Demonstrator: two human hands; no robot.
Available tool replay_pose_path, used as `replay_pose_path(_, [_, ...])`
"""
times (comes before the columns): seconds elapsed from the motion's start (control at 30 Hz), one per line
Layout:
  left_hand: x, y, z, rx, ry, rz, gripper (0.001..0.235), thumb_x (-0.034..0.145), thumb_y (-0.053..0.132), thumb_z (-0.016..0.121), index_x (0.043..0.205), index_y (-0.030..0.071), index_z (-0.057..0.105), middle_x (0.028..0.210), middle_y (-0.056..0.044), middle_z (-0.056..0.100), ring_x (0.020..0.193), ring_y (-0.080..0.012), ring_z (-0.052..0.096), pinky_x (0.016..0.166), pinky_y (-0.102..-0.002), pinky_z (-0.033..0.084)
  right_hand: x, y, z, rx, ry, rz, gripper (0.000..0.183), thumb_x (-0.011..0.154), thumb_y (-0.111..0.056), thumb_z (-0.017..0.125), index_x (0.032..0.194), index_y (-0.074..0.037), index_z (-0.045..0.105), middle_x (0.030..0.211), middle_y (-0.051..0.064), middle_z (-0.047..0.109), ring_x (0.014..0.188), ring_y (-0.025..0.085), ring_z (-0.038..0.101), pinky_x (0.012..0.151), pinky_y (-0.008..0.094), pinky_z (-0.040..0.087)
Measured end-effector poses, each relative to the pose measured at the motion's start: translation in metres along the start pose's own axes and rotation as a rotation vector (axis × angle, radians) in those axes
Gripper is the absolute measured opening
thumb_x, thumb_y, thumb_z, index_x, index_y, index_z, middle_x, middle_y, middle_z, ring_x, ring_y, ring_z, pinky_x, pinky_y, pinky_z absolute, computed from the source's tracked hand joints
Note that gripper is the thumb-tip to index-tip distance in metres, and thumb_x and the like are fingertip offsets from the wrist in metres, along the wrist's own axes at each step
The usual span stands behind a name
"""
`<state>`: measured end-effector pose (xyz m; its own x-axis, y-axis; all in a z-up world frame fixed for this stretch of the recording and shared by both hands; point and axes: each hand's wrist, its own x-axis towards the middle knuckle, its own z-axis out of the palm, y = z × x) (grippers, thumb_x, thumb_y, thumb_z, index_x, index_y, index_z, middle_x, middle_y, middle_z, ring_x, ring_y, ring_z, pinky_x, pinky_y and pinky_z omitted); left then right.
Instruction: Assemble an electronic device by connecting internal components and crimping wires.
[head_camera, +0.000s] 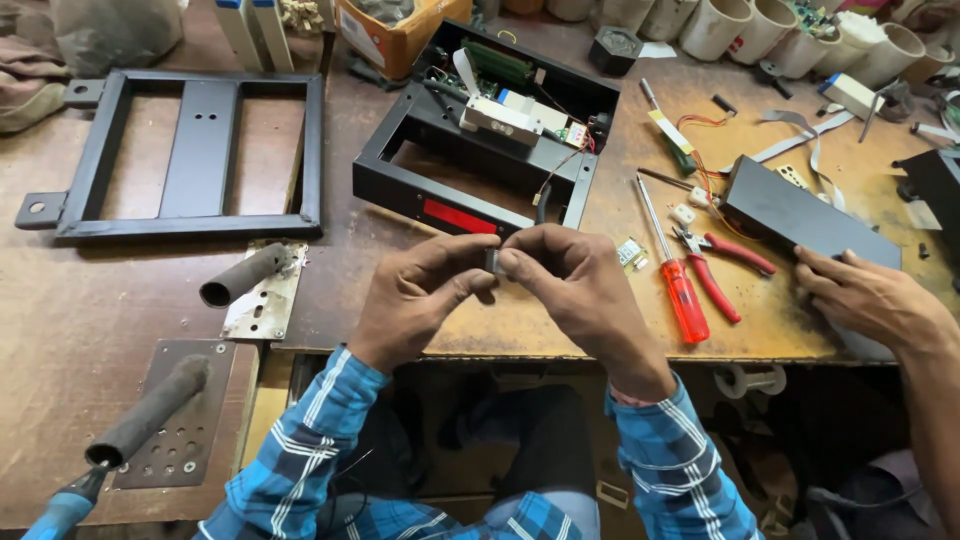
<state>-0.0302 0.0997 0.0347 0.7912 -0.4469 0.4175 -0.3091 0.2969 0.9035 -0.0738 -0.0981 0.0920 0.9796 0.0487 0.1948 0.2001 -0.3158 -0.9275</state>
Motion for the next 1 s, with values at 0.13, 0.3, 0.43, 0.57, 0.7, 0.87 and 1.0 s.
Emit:
replay_pose_path(0.13, [0.001,0.005,0.008,0.104,-0.007,0.075,0.035,0.097,0.007,0.072,0.131,-0.001,0.066,0.112,-0.012,0.075,0.091,-0.0166,0.076,0.080,-0.028,0.066,0.000,0.000,-0.008,-0.005,-0.043,0.034,0.022,0.094,-0.019,0.072,0.104,0.000,0.076,0.085,0.000,0.073,0.078,0.006,0.062,0.067,0.022,0.050])
replay_pose_path(0.3, [0.001,0.002,0.020,0.120,0.031,0.115,0.035,0.097,0.008,0.072,0.131,0.000,0.066,0.108,-0.009,0.076,0.087,-0.0130,0.076,0.076,-0.027,0.066,0.000,-0.009,-0.017,0.144,-0.136,0.085,0.023,0.097,-0.019,0.070,0.103,0.003,0.074,0.086,0.001,0.071,0.082,0.007,0.062,0.073,0.023,0.050])
replay_pose_path(0.43, [0.004,0.008,0.027,0.130,0.068,0.136,0.035,0.097,0.008,0.072,0.130,-0.001,0.066,0.105,-0.007,0.073,0.084,-0.0101,0.073,0.071,-0.024,0.064,-0.001,-0.002,-0.019,0.169,-0.107,0.089,0.022,0.095,-0.019,0.071,0.102,0.002,0.073,0.086,0.002,0.072,0.082,0.008,0.065,0.076,0.023,0.052])
replay_pose_path(0.57, [0.010,0.018,0.023,0.260,0.005,0.134,0.033,0.093,0.008,0.076,0.124,-0.001,0.070,0.098,-0.004,0.072,0.077,-0.0073,0.069,0.064,-0.022,0.058,-0.002,0.012,-0.027,0.184,-0.068,0.083,0.020,0.094,-0.017,0.073,0.102,0.001,0.073,0.088,0.000,0.070,0.083,0.008,0.062,0.076,0.024,0.050])
replay_pose_path(0.7, [0.012,0.025,0.024,0.328,-0.045,0.052,0.033,0.090,0.009,0.080,0.120,0.001,0.073,0.090,-0.002,0.072,0.072,-0.0057,0.066,0.060,-0.020,0.055,0.005,0.021,-0.042,0.188,-0.179,0.084,0.019,0.093,-0.016,0.074,0.100,0.001,0.073,0.088,0.000,0.072,0.083,0.007,0.063,0.076,0.024,0.052])
replay_pose_path(0.87, [0.015,0.024,0.035,0.008,-0.015,-0.038,0.032,0.091,0.008,0.076,0.122,0.000,0.071,0.096,-0.002,0.075,0.080,-0.0043,0.069,0.068,-0.021,0.058,0.007,0.046,-0.047,0.354,-0.134,0.109,0.017,0.094,-0.014,0.076,0.101,0.001,0.075,0.086,0.000,0.070,0.077,0.007,0.059,0.069,0.024,0.047])
replay_pose_path(1.0, [0.022,0.028,0.025,0.270,-0.138,0.152,0.031,0.090,0.004,0.078,0.120,-0.001,0.073,0.098,-0.005,0.074,0.085,-0.0064,0.070,0.073,-0.022,0.060,0.005,0.038,-0.055,0.208,-0.133,0.127,0.018,0.092,-0.015,0.076,0.099,0.002,0.075,0.084,0.001,0.072,0.075,0.007,0.060,0.067,0.024,0.048])
